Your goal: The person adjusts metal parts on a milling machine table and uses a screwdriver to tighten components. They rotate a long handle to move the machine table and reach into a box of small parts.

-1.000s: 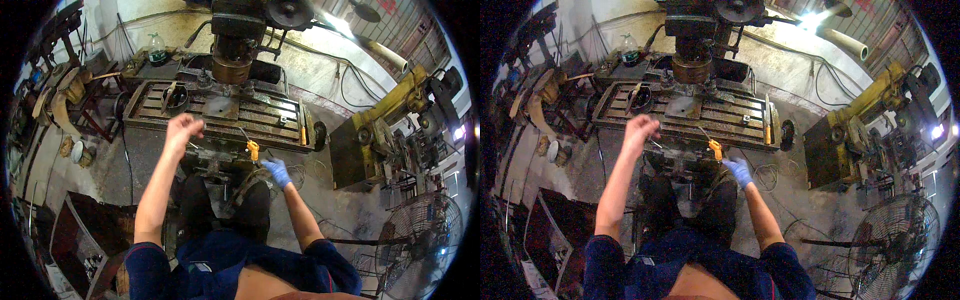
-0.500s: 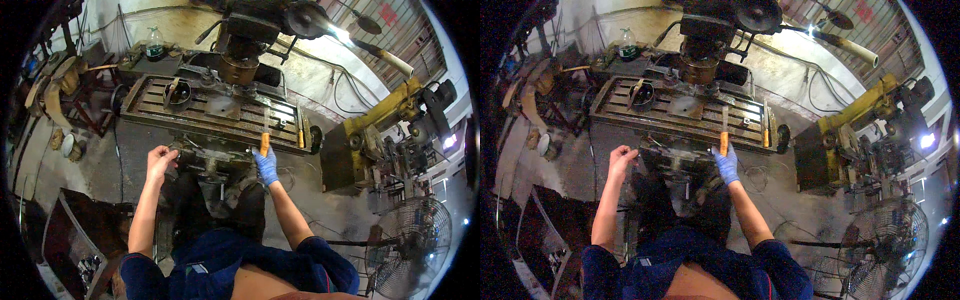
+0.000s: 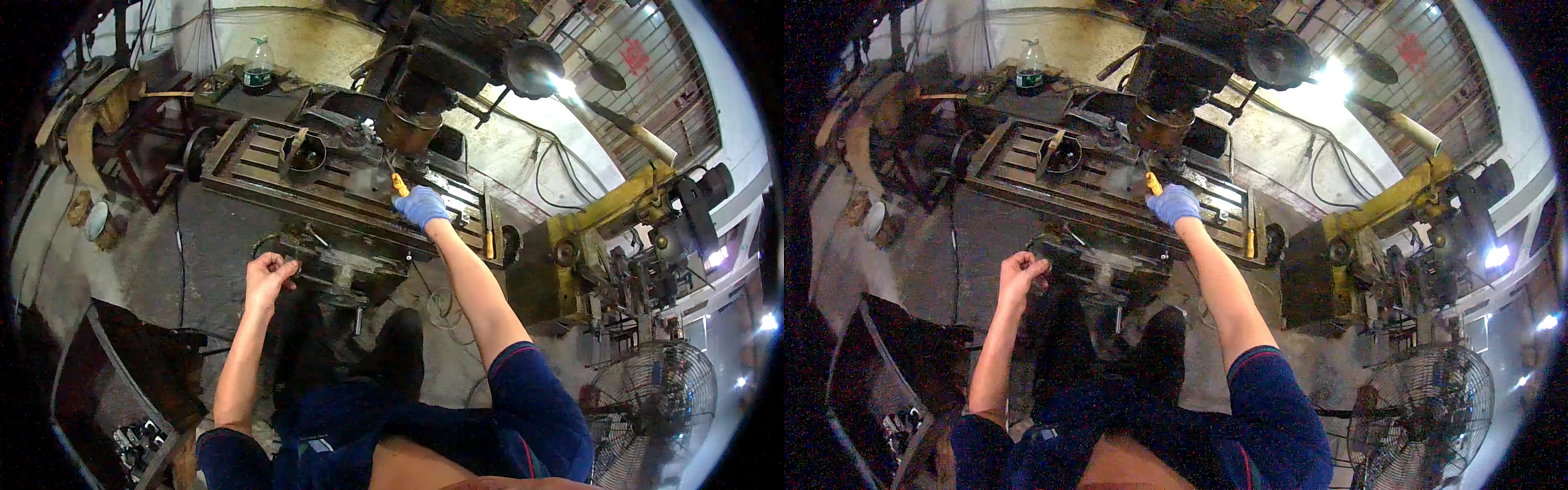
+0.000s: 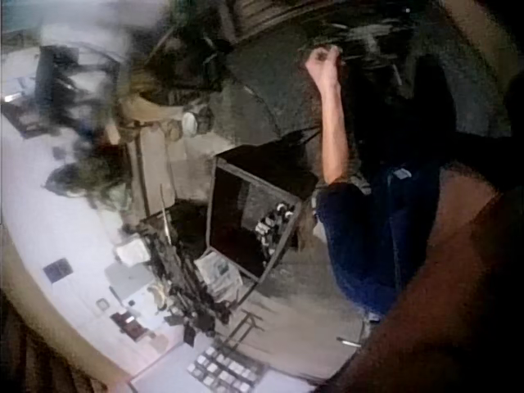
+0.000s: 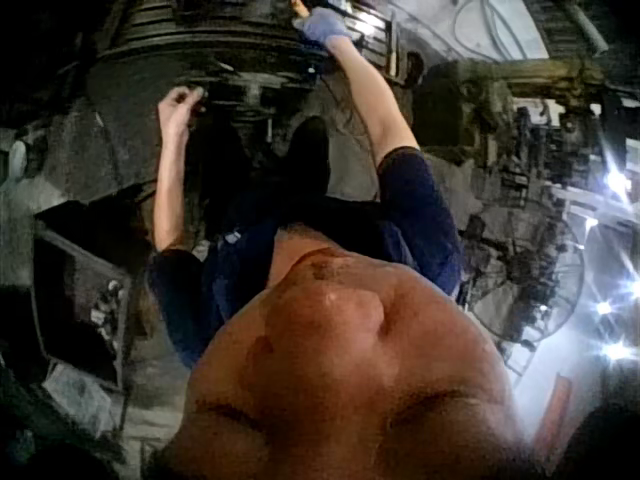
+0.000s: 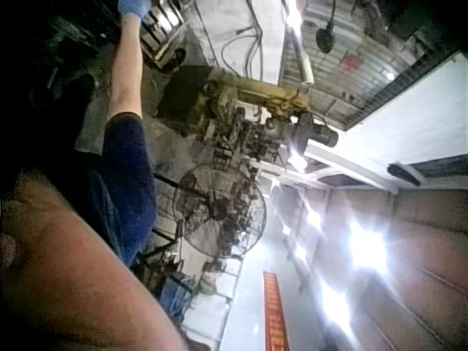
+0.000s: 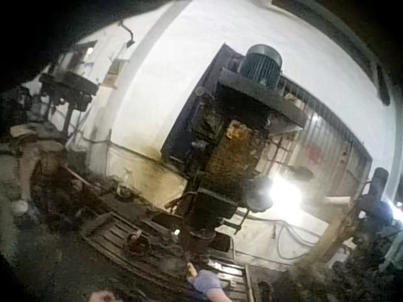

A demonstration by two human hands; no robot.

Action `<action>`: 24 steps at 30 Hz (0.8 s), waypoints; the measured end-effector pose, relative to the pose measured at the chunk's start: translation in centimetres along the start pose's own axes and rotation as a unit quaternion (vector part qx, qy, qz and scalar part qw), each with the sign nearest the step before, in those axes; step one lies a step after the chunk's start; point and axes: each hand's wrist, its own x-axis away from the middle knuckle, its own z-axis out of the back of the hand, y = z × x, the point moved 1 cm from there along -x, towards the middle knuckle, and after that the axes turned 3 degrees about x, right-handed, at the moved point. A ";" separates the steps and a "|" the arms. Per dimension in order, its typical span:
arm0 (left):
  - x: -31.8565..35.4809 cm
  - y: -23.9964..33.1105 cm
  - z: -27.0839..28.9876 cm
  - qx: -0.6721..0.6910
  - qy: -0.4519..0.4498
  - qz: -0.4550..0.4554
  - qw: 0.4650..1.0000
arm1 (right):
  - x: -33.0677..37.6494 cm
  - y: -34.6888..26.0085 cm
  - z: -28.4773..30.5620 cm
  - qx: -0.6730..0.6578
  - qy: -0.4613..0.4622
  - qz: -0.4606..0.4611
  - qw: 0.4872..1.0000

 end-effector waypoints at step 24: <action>-12.2 -0.1 -15.4 -0.428 -0.019 -0.198 0.881 | 16.7 9.6 1.6 -0.342 0.006 0.166 0.925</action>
